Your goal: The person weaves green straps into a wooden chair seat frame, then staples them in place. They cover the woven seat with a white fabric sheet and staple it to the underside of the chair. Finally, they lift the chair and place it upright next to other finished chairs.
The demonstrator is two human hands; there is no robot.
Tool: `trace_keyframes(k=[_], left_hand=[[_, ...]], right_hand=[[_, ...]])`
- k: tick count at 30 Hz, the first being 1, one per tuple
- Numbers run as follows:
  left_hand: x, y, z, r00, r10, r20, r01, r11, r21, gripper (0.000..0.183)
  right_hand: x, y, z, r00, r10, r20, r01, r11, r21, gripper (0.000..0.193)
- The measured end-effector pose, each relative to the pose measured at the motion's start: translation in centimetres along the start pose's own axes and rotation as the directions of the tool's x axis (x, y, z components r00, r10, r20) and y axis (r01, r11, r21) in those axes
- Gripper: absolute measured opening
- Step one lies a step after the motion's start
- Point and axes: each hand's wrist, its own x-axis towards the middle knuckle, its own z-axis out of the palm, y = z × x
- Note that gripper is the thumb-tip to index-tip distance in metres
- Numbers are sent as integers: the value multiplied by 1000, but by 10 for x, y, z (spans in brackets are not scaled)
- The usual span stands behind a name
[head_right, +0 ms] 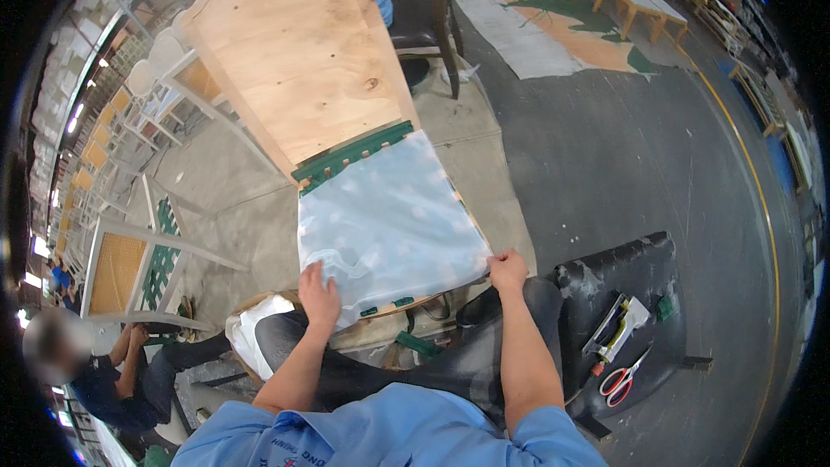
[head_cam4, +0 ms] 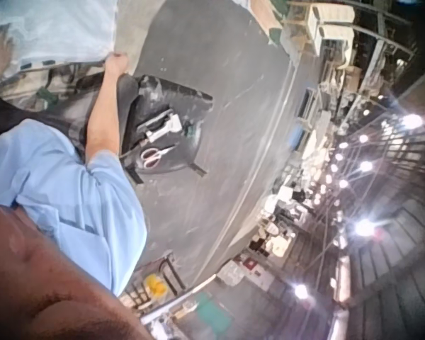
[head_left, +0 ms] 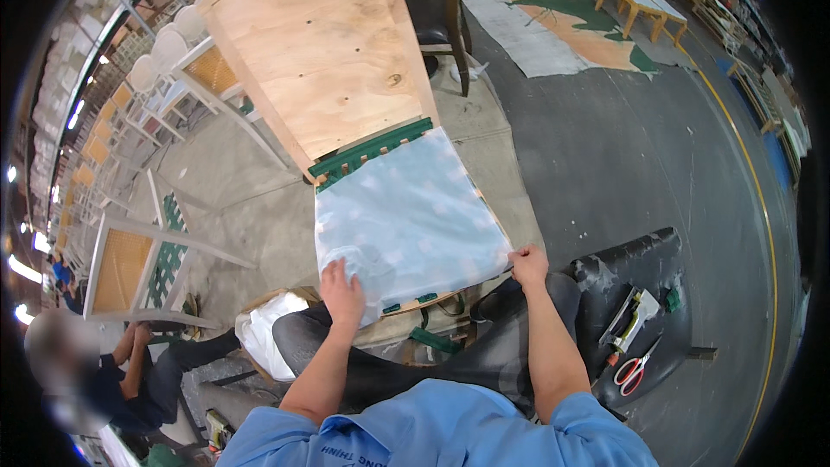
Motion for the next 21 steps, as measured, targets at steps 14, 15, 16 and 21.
trace_keyframes(k=[14,15,16,21], left_hand=[[-17,187,124,591,653,474,-660,729,-182,55],[-13,190,129,586,649,485,-671,725,-159,57],[-10,194,135,579,660,479,-683,713,-157,57],[-5,205,150,572,661,485,-685,711,-161,59]], right_hand=[[-54,14,-187,880,-212,-424,266,961,71,26],[-57,27,-215,866,-166,-471,189,982,2,29],[-62,43,-241,843,-122,-524,101,992,-69,33],[-72,96,-305,853,72,-517,-334,836,-435,46]])
